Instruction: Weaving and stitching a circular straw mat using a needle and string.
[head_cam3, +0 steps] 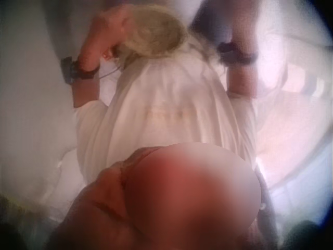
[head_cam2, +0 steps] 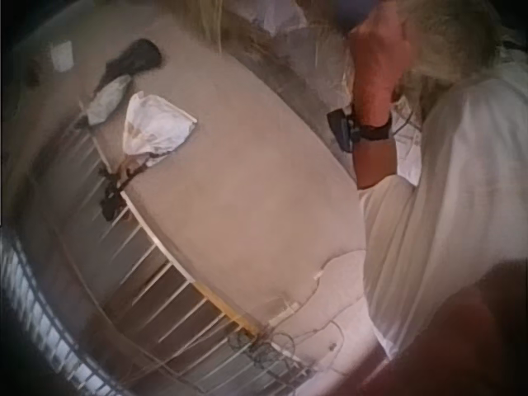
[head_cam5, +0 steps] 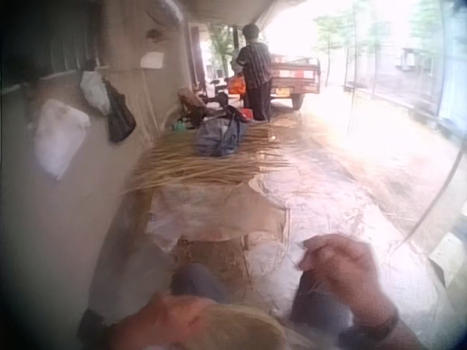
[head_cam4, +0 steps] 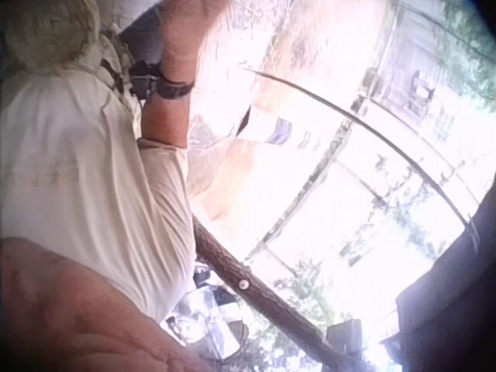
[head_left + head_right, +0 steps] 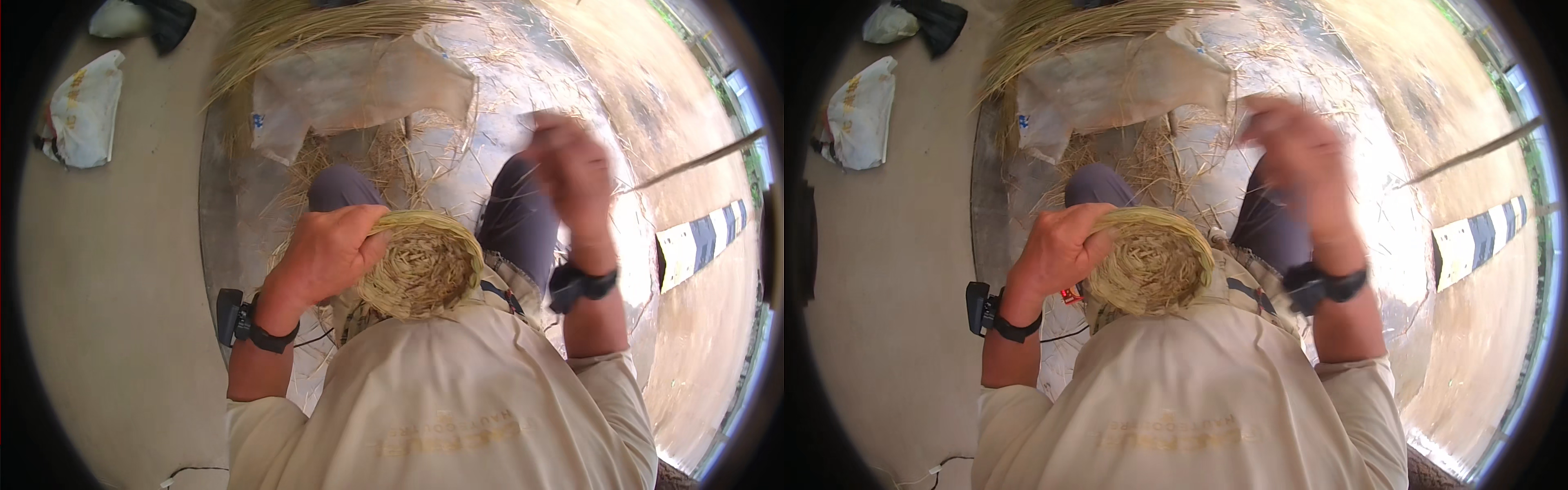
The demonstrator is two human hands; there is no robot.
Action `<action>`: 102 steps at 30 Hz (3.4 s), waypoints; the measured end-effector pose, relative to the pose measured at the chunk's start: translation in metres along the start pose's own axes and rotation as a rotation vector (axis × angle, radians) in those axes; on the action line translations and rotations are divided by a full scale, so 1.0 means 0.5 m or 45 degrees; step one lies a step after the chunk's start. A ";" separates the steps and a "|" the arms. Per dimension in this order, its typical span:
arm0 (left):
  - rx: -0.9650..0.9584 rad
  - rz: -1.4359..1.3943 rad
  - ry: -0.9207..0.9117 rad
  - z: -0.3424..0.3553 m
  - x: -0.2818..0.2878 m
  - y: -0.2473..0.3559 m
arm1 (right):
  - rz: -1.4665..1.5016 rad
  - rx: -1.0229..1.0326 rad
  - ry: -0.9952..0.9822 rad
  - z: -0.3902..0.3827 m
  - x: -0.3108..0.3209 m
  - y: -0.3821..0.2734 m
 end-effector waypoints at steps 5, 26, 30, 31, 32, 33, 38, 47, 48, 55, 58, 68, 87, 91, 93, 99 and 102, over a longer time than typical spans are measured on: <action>-0.029 -0.109 -0.024 0.008 -0.035 0.017 | 0.459 -0.534 -0.738 -0.086 -0.183 0.066; 0.110 -0.060 -0.267 -0.005 -0.072 0.020 | 0.686 -0.856 -0.510 -0.081 -0.157 0.129; 0.138 -0.064 -0.261 -0.017 -0.064 0.005 | 0.155 -0.571 -1.007 -0.080 -0.175 0.043; 0.165 -0.068 -0.276 -0.020 -0.062 0.001 | 0.108 -0.475 -1.028 -0.076 -0.175 0.033; 0.174 -0.069 -0.292 -0.024 -0.061 -0.003 | 0.060 -0.379 -1.047 -0.074 -0.175 0.023; 0.185 -0.072 -0.308 -0.029 -0.061 -0.010 | 0.066 -0.424 -1.028 -0.078 -0.170 0.023; 0.173 -0.180 -0.222 -0.042 -0.080 -0.011 | 0.241 -0.498 -0.783 -0.108 -0.156 0.034; 0.040 -0.082 -0.114 -0.022 -0.069 0.023 | 0.905 -0.172 -0.302 -0.004 -0.179 0.001; 0.018 -0.005 -0.157 -0.019 -0.061 0.034 | 0.650 0.074 -0.479 -0.005 -0.219 -0.039; 0.214 -0.275 -0.142 -0.031 -0.068 -0.019 | 0.262 0.609 -1.098 -0.171 -0.286 -0.117; 0.215 -0.341 -0.112 -0.029 -0.068 -0.020 | 0.292 0.573 -1.134 -0.182 -0.292 -0.109; 0.497 -0.295 0.051 -0.034 -0.085 -0.057 | -0.177 0.189 -0.642 -0.126 -0.062 -0.080; 0.326 -0.129 0.398 -0.051 -0.070 -0.031 | -0.298 0.003 -0.728 -0.159 -0.244 -0.064; 0.279 -0.141 0.416 -0.051 -0.065 -0.023 | -0.290 0.008 -0.711 -0.154 -0.254 -0.059; 0.274 -0.134 0.403 -0.050 -0.069 -0.026 | -0.306 -0.009 -0.715 -0.158 -0.257 -0.054; 0.315 -0.144 0.359 -0.051 -0.077 -0.026 | -0.394 -0.006 -0.742 -0.155 -0.266 -0.044; 0.300 -0.128 0.346 -0.049 -0.084 -0.022 | -0.351 -0.005 -0.681 -0.136 -0.280 -0.032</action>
Point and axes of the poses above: each hand's wrist, its own z-axis towards the middle knuckle, its own x-axis out of the back of the hand, y = z × x, the point moved 5 cm from there along z, towards the middle knuckle, and after that the axes turned 13 degrees about x, right-handed, at the moved point
